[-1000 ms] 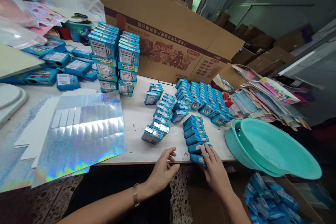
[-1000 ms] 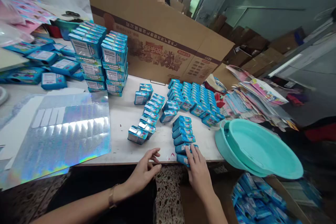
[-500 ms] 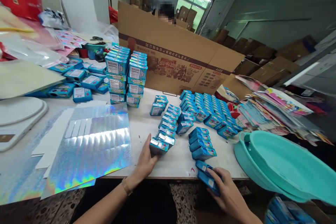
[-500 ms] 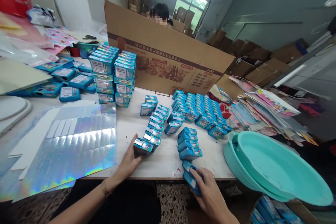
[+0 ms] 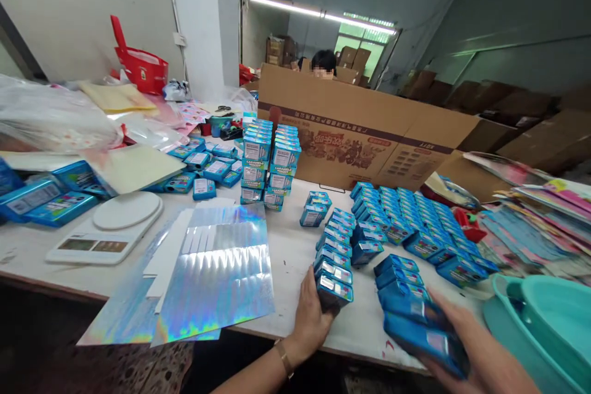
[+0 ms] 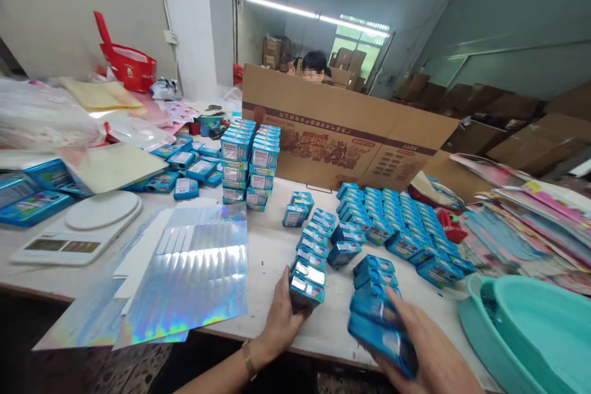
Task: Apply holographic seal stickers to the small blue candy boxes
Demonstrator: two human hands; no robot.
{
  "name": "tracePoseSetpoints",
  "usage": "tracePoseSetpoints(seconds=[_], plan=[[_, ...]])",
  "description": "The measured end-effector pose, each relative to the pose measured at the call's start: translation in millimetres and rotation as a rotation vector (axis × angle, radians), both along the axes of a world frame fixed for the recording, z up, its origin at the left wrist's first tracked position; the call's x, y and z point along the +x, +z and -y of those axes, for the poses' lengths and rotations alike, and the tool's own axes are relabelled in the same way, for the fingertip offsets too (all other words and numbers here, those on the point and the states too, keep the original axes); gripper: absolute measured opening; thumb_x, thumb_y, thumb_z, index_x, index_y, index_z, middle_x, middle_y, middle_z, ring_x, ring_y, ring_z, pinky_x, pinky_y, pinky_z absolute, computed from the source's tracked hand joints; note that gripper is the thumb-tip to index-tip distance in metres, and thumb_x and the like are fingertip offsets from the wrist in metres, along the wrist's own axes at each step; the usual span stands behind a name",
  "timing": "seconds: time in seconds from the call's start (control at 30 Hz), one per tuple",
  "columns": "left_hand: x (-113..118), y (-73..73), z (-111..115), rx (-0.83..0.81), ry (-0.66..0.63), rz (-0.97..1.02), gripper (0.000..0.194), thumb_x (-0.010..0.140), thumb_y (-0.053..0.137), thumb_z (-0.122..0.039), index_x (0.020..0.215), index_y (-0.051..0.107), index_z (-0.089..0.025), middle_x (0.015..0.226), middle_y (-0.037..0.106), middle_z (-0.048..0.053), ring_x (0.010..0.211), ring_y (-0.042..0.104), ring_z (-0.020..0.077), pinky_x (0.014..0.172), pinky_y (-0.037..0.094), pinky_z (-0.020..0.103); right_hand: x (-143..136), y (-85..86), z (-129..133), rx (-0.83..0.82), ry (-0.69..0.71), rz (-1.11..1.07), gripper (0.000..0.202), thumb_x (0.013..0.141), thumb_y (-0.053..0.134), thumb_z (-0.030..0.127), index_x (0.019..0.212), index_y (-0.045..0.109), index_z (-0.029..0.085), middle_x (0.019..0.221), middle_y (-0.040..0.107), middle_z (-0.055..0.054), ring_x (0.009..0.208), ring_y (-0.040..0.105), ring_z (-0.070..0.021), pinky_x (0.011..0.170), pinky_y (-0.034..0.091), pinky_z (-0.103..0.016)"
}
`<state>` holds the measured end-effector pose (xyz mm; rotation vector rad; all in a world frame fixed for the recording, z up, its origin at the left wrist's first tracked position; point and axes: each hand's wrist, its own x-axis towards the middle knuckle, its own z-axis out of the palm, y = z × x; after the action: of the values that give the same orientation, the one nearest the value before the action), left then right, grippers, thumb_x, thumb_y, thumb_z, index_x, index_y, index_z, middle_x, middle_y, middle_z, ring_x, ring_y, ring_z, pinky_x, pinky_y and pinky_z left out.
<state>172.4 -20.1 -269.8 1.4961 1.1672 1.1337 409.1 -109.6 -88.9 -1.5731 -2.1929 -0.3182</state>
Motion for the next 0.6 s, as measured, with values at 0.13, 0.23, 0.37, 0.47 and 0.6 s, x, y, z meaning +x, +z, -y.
tracePoseSetpoints(seconds=[0.13,0.23,0.37,0.47,0.6], plan=[[-24,15.3,20,0.016,-0.033,-0.032,0.097,0.076,0.066,-0.02,0.156,0.014,-0.003,0.163,0.02,0.027,0.153,0.018,0.0366,0.125,0.019,0.053,-77,40.7,-86,-0.049,0.193,-0.066,0.087,0.088,0.065,0.05,0.159,0.021,0.025,0.142,0.055,-0.014,0.125,0.058,-0.0342,0.097,0.053,-0.045],[-75,38.1,28,0.094,0.077,-0.013,0.088,0.082,0.065,-0.024,0.156,0.019,-0.015,0.164,0.024,0.02,0.152,0.022,0.0324,0.124,0.022,0.052,-131,28.4,-158,-0.222,0.331,-0.064,0.085,0.087,0.066,0.048,0.156,0.025,0.025,0.135,0.056,-0.015,0.121,0.057,-0.0337,0.099,0.049,-0.046],[-185,62.9,12,0.071,0.505,-0.036,0.074,0.085,0.067,-0.039,0.149,0.034,-0.021,0.153,0.042,0.018,0.143,0.04,0.0335,0.115,0.036,0.054,-170,-13.1,-226,-0.479,0.26,0.184,0.077,0.081,0.07,0.042,0.148,0.041,0.018,0.125,0.058,-0.017,0.109,0.061,-0.0344,0.089,0.047,-0.041],[-270,66.5,-7,-0.116,0.685,-0.096,0.081,0.077,0.07,-0.046,0.145,0.038,-0.016,0.138,0.054,0.02,0.128,0.054,0.0348,0.104,0.045,0.054,-170,-36.9,-253,-0.541,0.177,0.331,0.073,0.079,0.071,0.038,0.144,0.047,0.016,0.123,0.058,-0.018,0.108,0.061,-0.0358,0.086,0.046,-0.041],[-336,65.4,-24,-0.372,0.625,-0.134,0.084,0.071,0.073,-0.052,0.139,0.047,-0.009,0.129,0.06,0.021,0.118,0.06,0.0337,0.1,0.048,0.049,-159,-48.5,-263,-0.47,0.102,0.377,0.078,0.072,0.075,0.033,0.143,0.049,0.016,0.129,0.058,-0.023,0.116,0.058,-0.0419,0.089,0.046,-0.049]])
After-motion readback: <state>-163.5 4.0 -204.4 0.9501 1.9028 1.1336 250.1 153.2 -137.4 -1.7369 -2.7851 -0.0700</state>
